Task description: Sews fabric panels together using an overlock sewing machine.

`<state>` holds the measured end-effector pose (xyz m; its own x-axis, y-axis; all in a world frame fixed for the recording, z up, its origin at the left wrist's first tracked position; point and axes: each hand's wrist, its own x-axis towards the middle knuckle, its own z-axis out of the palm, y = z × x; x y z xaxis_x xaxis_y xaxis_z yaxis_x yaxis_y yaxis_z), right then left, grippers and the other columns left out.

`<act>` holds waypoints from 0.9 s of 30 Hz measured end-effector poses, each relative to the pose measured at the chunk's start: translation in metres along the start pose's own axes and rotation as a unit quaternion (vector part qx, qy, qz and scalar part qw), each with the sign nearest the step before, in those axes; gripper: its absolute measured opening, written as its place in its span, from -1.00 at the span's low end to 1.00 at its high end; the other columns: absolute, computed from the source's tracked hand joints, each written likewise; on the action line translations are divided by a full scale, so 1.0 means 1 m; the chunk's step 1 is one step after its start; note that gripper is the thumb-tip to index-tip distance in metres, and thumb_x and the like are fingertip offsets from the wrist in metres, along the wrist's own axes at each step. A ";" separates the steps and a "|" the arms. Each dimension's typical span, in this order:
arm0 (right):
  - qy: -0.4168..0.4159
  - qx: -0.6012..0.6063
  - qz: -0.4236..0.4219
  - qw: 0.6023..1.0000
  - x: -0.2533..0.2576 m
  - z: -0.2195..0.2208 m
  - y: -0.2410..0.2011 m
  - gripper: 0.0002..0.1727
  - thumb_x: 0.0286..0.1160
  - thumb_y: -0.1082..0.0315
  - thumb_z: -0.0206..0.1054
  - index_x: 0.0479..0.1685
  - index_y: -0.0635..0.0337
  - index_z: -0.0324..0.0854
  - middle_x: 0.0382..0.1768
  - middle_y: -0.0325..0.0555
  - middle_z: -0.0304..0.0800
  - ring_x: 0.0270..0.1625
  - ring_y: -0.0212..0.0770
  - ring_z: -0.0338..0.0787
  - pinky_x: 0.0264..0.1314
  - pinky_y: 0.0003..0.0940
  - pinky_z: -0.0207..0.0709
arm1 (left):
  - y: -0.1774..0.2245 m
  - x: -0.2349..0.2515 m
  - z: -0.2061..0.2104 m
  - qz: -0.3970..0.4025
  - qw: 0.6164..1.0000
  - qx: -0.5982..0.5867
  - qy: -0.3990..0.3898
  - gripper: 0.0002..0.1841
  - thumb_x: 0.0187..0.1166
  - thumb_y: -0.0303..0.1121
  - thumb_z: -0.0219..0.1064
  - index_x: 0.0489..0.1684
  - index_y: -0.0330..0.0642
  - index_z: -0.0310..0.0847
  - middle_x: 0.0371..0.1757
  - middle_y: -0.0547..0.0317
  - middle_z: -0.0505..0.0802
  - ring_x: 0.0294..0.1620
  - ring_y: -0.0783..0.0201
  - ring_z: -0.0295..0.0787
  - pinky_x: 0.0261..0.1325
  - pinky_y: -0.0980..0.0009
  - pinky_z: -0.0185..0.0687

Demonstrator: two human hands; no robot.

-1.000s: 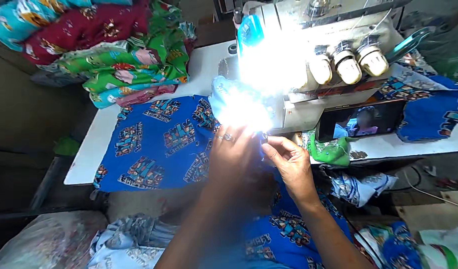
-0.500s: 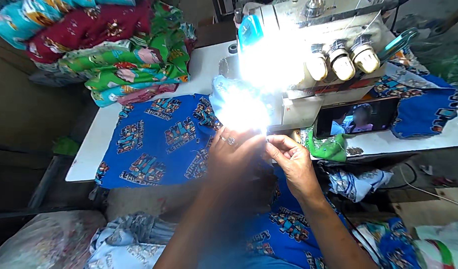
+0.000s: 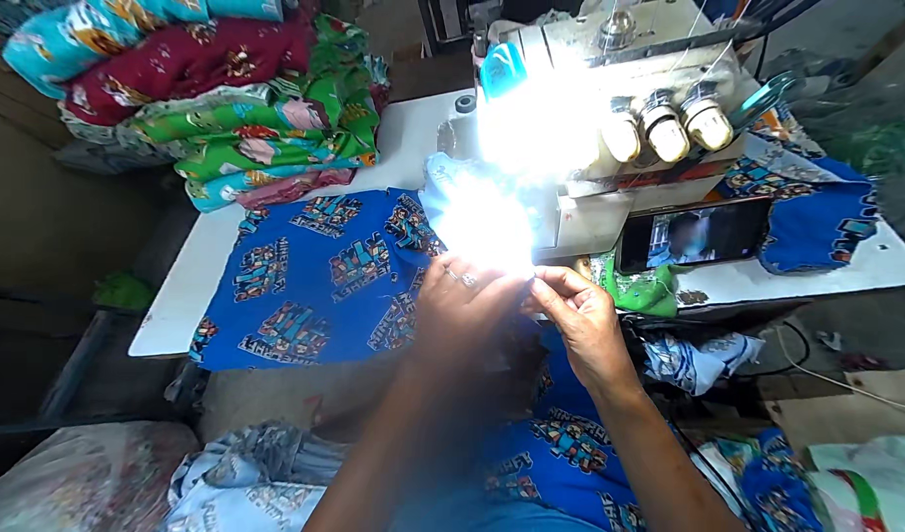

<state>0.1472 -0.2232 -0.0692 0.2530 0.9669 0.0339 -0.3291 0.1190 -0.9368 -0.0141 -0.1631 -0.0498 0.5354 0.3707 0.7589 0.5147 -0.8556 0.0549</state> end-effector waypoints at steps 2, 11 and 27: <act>-0.001 0.004 0.004 1.000 0.000 0.000 0.000 -0.81 0.56 0.56 0.32 0.04 0.36 0.74 -0.23 -0.03 0.88 -0.25 -0.26 0.90 -0.03 -0.39 0.83 | 0.002 -0.001 -0.002 0.001 1.000 0.001 -0.011 -0.89 0.51 -0.41 0.49 -0.14 -0.05 0.92 -0.20 0.13 0.88 -0.04 0.16 0.75 0.31 0.17 0.48; 0.000 -0.060 -0.071 0.996 0.008 0.002 0.001 -0.87 0.49 0.51 0.42 -0.05 0.22 0.75 -0.30 -0.18 0.85 -0.33 -0.35 0.85 -0.16 -0.46 0.80 | 0.003 -0.011 0.015 0.002 1.000 0.010 -0.016 -0.66 0.45 -0.03 0.51 0.02 -0.02 0.74 0.26 -0.01 0.77 0.43 0.00 0.59 0.67 -0.04 0.17; 0.029 -0.473 -0.298 0.829 0.032 0.003 -0.015 -0.63 0.57 0.56 0.25 0.26 0.14 0.79 -0.09 0.03 0.67 -0.06 -0.13 0.70 -0.03 -0.32 0.62 | -0.021 0.034 -0.028 -0.054 0.971 0.033 -0.231 -0.54 0.58 -0.69 0.15 0.39 -0.17 0.73 0.49 0.09 0.76 0.51 0.01 0.67 0.65 0.01 0.37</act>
<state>0.1569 -0.1934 -0.0534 0.1665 0.7847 0.5970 0.7235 0.3142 -0.6147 -0.0255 -0.1432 -0.0071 0.7121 0.5918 0.3778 0.6173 -0.7841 0.0646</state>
